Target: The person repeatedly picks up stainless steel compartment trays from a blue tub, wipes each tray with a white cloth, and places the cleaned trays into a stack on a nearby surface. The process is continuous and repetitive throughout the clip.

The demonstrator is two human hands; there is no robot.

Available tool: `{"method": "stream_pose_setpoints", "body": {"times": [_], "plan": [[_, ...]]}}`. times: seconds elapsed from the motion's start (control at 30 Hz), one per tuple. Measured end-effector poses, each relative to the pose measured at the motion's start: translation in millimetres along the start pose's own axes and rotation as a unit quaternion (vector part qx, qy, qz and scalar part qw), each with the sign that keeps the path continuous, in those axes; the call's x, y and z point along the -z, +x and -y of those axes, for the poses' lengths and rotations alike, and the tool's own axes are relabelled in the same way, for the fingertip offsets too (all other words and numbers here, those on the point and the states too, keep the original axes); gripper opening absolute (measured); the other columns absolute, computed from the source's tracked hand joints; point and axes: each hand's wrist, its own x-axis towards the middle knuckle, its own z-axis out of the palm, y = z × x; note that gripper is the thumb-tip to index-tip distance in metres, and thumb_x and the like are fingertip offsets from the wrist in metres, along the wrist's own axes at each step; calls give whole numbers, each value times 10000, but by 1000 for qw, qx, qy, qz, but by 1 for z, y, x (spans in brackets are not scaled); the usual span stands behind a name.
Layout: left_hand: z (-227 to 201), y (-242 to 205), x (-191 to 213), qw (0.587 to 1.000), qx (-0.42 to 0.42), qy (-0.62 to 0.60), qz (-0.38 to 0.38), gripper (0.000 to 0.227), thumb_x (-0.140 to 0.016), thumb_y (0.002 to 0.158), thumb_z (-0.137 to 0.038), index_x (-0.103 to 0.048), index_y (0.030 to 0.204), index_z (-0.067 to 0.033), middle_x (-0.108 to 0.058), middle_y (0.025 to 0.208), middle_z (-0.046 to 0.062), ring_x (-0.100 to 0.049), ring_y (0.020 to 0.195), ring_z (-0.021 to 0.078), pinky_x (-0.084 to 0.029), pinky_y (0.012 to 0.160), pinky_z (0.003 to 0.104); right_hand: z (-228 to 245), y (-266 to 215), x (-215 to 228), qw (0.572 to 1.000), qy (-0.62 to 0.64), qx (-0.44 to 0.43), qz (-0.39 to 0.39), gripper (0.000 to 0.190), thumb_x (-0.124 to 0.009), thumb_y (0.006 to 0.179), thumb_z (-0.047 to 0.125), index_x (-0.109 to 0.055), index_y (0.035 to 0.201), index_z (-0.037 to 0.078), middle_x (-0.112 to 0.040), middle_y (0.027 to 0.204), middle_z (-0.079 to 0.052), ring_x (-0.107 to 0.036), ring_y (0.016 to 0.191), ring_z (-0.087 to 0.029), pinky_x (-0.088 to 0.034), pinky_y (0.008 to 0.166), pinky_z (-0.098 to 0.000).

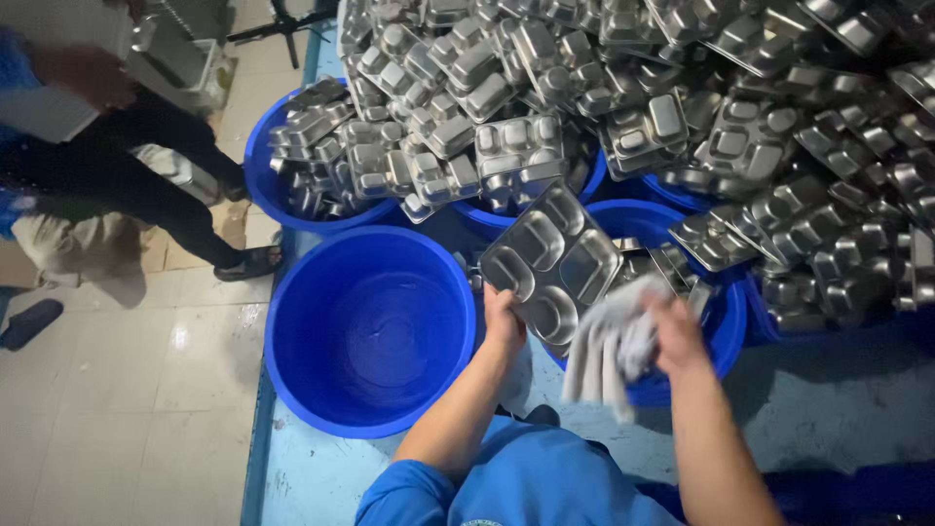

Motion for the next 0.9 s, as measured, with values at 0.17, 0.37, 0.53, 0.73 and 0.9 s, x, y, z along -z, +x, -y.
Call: {"method": "stream_pose_setpoints", "body": {"times": [0.17,0.37,0.53,0.73,0.9], "plan": [[-42,-31,-30,962,236,-137,21,670,-597,739,-286,-522,1326,28,-693,1155,191,-698,1034,342,-560,931,466,20,32,-33,772,-564,232,-179,629,-618,1044,409,-536,1385,-114,-548,1299,-366,-550,1203,-482,-457,1068,-577],[-54,-15,-21,988,15,39,150,655,-621,734,-199,-554,1348,21,-671,1217,151,-670,1111,291,-536,1009,429,-25,1,-99,808,-559,183,-51,708,-710,899,395,-515,1366,-99,-558,1290,-352,-579,1191,-484,-471,1014,-540],[-48,4,14,993,69,26,94,621,-642,718,-170,-550,1314,-21,-662,1164,148,-680,1029,293,-578,910,438,14,-16,-77,982,-186,-25,29,370,-779,811,219,-723,1098,-8,-763,961,-131,-703,837,-339,-552,705,-494],[-59,-4,-17,932,59,258,246,866,-657,598,-128,-481,1442,-40,-619,1278,107,-588,1152,229,-458,1007,359,61,13,-64,847,-406,340,-45,502,-800,821,84,-598,1269,-18,-665,1133,-113,-649,1027,-232,-516,900,-383],[-78,-19,-50,939,62,165,297,926,-667,609,-173,-477,1502,-16,-603,1372,81,-558,1292,195,-427,1126,329,76,11,-59,963,-228,129,-58,493,-788,763,104,-668,1233,16,-702,1083,-95,-673,964,-256,-547,857,-408]]}}
